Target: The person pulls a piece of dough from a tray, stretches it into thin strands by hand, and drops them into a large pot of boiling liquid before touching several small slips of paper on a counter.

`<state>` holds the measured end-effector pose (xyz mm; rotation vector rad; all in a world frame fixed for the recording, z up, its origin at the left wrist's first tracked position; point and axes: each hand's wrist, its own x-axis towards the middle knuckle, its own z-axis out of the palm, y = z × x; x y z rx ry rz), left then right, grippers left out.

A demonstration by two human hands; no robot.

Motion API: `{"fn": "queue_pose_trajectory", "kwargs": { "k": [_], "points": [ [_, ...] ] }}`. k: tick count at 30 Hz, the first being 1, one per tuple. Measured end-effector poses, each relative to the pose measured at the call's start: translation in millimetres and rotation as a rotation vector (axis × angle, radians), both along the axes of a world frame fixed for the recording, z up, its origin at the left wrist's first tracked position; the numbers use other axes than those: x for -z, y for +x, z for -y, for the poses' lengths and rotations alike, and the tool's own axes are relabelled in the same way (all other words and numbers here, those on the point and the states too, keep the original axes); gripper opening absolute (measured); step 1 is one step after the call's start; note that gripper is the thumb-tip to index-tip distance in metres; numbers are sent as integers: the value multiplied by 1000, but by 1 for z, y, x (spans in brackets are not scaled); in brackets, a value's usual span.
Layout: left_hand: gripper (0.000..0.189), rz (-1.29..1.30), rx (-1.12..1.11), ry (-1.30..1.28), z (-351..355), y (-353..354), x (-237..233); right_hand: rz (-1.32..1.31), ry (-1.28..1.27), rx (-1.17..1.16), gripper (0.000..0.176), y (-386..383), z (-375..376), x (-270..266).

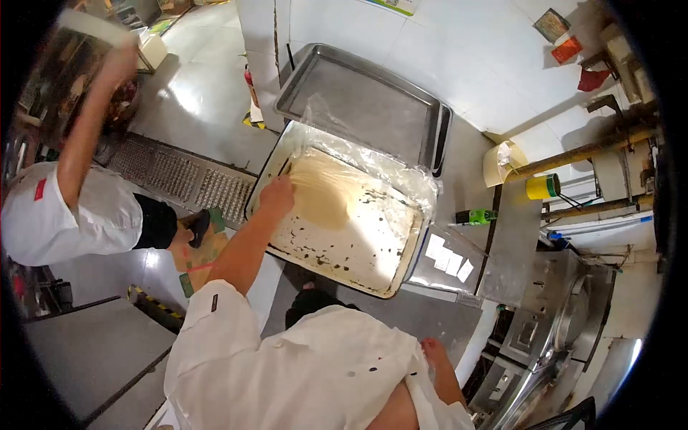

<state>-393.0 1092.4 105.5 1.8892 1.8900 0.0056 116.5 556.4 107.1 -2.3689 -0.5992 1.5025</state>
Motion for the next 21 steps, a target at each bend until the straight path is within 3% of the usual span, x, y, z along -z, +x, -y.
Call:
{"fn": "queue_pose_trajectory", "kwargs": {
  "k": [4, 7, 9, 10, 14, 15, 16, 18, 19, 20, 21],
  "points": [
    [28, -31, 107, 176, 6, -12, 14, -59, -107, -5, 22, 18, 0, 24],
    [22, 112, 33, 73, 18, -16, 1, -54, -32, 71, 25, 5, -18, 5],
    [20, 344, -247, 50, 32, -13, 4, -69, 8, 89, 26, 11, -18, 6],
    [20, 341, -244, 41, 39, -11, 7, -87, 49, 100, 27, 13, -13, 5],
    [23, 289, -121, 468, 57, 2, 20, -60, 29, -76, 29, 49, -10, 19],
    [25, 330, -21, 652, 59, 8, 20, -26, 47, -62, 30, 49, -26, 1],
    [25, 320, -14, 660, 66, 20, 12, 6, 63, -46, 30, 48, -40, -14],
    [30, 703, -383, 360, 87, 52, -3, -30, 142, 18, 31, 52, -55, -25],
    [31, 974, -542, 319, 72, 28, 60, -54, 216, 79, 31, 57, -61, -28],
    [31, 964, -534, 331, 73, 44, 39, -67, 226, 81, 31, 65, -70, -26],
    [31, 1233, -697, 344, 81, 67, -1, -94, 226, -14, 33, 75, -80, -25]
  ]
}}
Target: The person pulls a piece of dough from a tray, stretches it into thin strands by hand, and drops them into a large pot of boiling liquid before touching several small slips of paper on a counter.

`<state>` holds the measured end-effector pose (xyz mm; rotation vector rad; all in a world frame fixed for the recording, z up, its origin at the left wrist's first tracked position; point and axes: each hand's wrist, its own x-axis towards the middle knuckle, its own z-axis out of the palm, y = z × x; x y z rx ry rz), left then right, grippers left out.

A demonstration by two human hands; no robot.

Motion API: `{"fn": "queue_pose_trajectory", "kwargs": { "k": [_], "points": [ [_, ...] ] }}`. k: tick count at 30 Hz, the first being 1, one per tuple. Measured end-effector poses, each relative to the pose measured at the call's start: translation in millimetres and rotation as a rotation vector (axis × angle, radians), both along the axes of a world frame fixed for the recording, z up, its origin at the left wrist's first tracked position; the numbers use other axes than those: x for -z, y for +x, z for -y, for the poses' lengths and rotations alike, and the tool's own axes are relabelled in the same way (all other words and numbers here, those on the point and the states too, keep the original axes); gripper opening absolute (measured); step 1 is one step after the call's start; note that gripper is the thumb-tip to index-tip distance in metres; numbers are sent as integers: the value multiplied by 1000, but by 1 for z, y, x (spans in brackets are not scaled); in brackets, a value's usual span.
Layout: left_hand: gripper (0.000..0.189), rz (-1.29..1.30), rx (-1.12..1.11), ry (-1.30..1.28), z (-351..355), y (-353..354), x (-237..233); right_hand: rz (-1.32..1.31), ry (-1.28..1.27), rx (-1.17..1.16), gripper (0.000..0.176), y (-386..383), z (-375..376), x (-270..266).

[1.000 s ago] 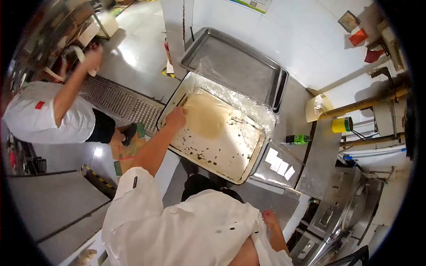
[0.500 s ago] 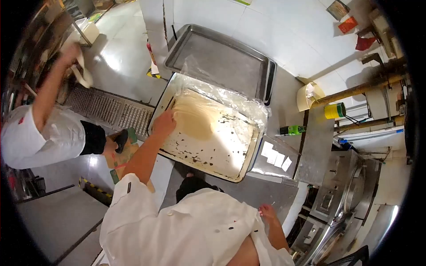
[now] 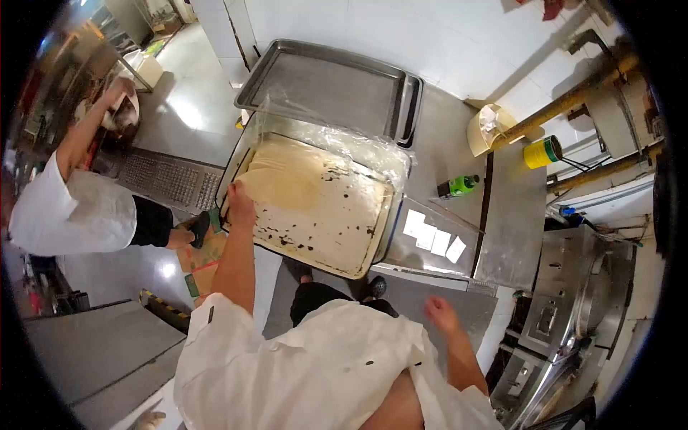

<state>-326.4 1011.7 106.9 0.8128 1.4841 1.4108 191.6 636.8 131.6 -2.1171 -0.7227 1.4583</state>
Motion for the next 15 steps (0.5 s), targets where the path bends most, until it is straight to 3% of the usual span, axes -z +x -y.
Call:
{"fn": "queue_pose_trajectory", "kwargs": {
  "k": [1, 3, 4, 5, 8, 10, 12, 14, 15],
  "points": [
    [31, 288, -125, 26, 11, 18, -25, -15, 3, -101, 35, 11, -12, -1],
    [29, 181, -23, 49, 22, 53, -15, -4, 58, -215, 36, 27, -41, -14],
    [28, -122, 24, 28, 33, 85, -18, 17, 98, -314, 37, 32, -47, -18],
    [26, -423, 76, 13, 38, 121, -24, -100, 117, -270, 40, 37, -55, -7],
    [22, -263, 173, 70, 86, 230, -102, -536, 63, -170, 51, 32, -92, -15],
    [21, 480, 101, -26, 109, 284, -156, -976, 291, -105, 65, 25, -104, -5],
    [26, 594, 125, -21, 125, 304, -170, -1328, 433, 87, 79, -1, -121, -9],
    [31, 710, 144, -12, 143, 322, -188, -1619, 531, 246, 99, -14, -138, -45],
    [32, 744, 128, -29, 156, 331, -198, -1624, 547, 250, 99, -18, -145, -76]
  ]
}}
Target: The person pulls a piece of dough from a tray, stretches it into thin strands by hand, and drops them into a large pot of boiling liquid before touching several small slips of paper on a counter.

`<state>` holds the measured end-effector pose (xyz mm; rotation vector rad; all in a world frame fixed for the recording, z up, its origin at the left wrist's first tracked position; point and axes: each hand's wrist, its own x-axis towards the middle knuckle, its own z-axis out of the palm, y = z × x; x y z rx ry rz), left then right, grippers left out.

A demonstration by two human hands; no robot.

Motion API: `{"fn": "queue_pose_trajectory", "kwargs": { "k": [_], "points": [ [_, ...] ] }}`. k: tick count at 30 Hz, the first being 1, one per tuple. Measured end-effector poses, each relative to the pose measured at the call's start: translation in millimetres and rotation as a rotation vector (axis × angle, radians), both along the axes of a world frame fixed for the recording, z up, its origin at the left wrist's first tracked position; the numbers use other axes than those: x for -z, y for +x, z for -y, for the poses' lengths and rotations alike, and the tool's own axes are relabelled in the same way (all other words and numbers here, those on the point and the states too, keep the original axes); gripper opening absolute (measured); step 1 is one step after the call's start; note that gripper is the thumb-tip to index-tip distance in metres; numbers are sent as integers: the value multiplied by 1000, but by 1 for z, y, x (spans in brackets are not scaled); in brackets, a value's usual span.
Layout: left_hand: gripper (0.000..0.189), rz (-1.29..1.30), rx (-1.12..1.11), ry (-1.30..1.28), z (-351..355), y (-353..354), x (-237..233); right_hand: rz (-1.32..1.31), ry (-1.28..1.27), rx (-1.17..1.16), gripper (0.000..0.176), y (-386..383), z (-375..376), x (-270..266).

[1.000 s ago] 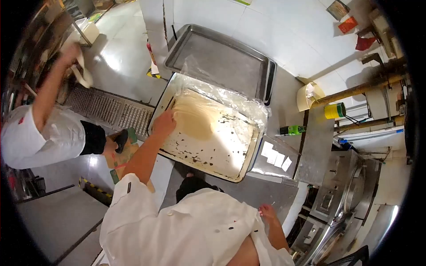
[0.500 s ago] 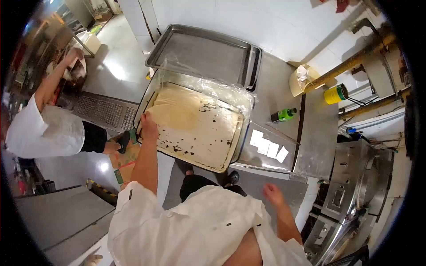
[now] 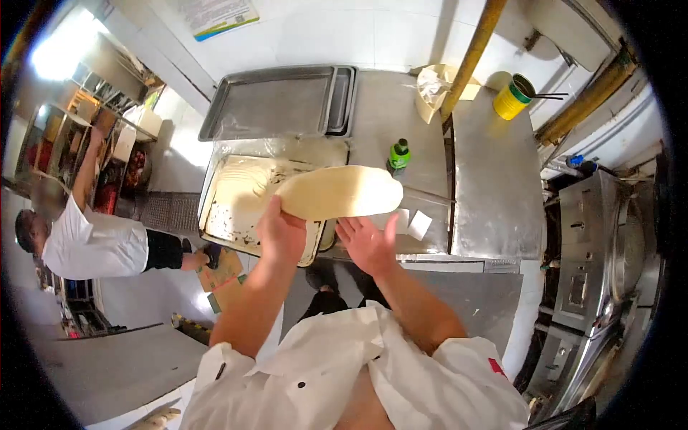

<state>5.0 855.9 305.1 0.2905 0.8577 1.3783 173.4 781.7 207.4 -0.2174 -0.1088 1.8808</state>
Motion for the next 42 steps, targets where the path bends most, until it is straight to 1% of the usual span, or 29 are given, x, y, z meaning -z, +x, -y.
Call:
{"fn": "queue_pose_trajectory", "kwargs": {
  "k": [2, 4, 6, 8, 9, 10, 12, 13, 15, 16, 18, 19, 20, 21, 23, 24, 26, 28, 29, 30, 32, 33, 34, 36, 37, 38, 40, 41, 42],
  "points": [
    [33, 31, -12, -14, 18, 9, -6, -246, 160, 358, 100, -5, -12, -60],
    [35, 106, -52, -123, 39, 7, -3, -228, 139, 326, 98, -3, -13, -74],
    [38, 92, -18, -81, 59, 3, 4, -209, 129, 290, 96, -13, -9, -85],
    [44, 244, 9, -86, 72, -12, 18, -91, 136, 197, 88, -32, -2, -96],
    [56, 391, 181, -23, 79, -22, 20, -101, 136, 192, 85, -44, 3, -110],
    [56, 397, 177, -11, 87, -27, 24, -96, 148, 184, 85, -58, 8, -126],
    [67, 781, 450, 37, 105, -20, 1, -34, 75, 227, 80, -90, 19, -162],
    [67, 788, 450, 51, 107, -23, 4, -48, 83, 241, 76, -108, 23, -175],
    [81, 300, 261, 246, 104, -31, -3, -9, 101, 220, 74, -135, 24, -181],
    [81, 310, 261, 254, 103, -44, -8, 18, 95, 206, 72, -147, 26, -183],
    [73, 1069, 224, 373, 96, -69, -54, 42, 133, 192, 68, -164, 27, -190],
    [60, 998, 297, 381, 90, -89, -55, 29, 140, 212, 65, -173, 28, -193],
    [60, 1007, 300, 384, 85, -102, -59, 15, 153, 232, 62, -180, 27, -198],
    [56, 941, 223, 369, 80, -113, -64, -17, 104, 266, 53, -186, 26, -203],
    [46, 756, 90, 356, 75, -131, -73, 10, 113, 288, 51, -195, 27, -204],
    [46, 760, 89, 363, 74, -141, -76, 30, 114, 306, 49, -199, 28, -205],
    [40, 530, 146, 552, 75, -165, -81, 21, 95, 327, 45, -204, 30, -209],
    [40, 464, 196, 601, 79, -199, -89, -48, 153, 318, 37, -200, 32, -206],
    [40, 396, 251, 640, 81, -216, -93, -21, 96, 346, 34, -197, 33, -208],
    [40, 391, 247, 647, 81, -230, -97, -24, 101, 339, 34, -194, 35, -210],
    [41, 446, 89, 706, 83, -252, -105, -141, 126, 343, 31, -193, 41, -213],
    [45, 484, -47, 664, 84, -249, -107, -193, 144, 337, 30, -195, 40, -210],
    [45, 482, -49, 663, 91, -241, -108, -194, 142, 335, 30, -202, 38, -208],
    [45, 555, 130, 448, 105, -221, -118, -183, 87, 287, 31, -212, 32, -205],
    [43, 548, 227, 446, 103, -223, -109, -179, 96, 303, 39, -211, 32, -203],
    [43, 548, 225, 445, 103, -229, -108, -178, 95, 302, 39, -207, 33, -209],
    [42, 386, 107, 525, 100, -254, -107, 28, -111, 474, 39, -188, 42, -222],
    [40, 325, 70, 497, 98, -266, -109, 1, -16, 452, 37, -163, 38, -196],
    [40, 326, 74, 490, 96, -282, -105, 34, -209, 546, 34, -156, 45, -213]
  ]
}}
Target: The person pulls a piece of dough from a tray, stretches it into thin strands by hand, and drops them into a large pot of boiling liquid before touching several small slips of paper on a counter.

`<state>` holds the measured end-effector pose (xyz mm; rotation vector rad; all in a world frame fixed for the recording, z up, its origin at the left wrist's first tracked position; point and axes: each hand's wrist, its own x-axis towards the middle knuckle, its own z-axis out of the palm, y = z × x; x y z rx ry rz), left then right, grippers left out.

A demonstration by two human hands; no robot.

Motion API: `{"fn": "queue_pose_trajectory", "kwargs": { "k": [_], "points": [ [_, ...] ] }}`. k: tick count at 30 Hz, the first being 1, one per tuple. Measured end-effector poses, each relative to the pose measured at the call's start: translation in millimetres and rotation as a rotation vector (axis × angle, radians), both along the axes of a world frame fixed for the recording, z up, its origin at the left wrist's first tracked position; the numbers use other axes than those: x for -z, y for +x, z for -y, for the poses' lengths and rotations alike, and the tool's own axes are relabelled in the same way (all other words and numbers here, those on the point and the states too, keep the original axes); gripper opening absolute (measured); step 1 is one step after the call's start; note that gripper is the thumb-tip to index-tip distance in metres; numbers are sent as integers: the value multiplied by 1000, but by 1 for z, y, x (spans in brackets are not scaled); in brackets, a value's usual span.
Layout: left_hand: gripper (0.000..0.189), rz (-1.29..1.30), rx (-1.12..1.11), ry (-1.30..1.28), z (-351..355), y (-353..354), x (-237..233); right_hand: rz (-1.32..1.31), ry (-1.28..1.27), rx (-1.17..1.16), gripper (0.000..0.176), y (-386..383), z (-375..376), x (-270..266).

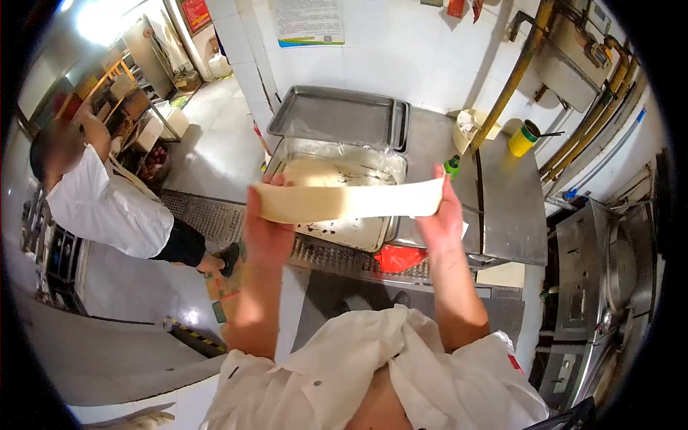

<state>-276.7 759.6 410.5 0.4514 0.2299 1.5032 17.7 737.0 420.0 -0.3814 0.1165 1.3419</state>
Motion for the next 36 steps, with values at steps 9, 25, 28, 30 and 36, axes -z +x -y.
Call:
{"fn": "queue_pose_trajectory", "kwargs": {
  "k": [9, 25, 28, 30, 36],
  "points": [
    [59, 87, 143, 14, 25, 19, 23, 161, -59, 19, 37, 125, 24, 41],
    [39, -211, -300, -355, 137, -12, 86, 543, -392, -291, 35, 490, 36, 217],
    [39, -81, -247, -268, 167, 80, 108, 387, -232, -279, 39, 414, 32, 193],
    [43, -23, -220, -216, 192, 107, 128, 261, -209, -289, 41, 366, 41, 170],
    [49, -266, -509, -356, 305, 41, 137, 519, -377, -425, 41, 369, 15, 243]
  ]
}}
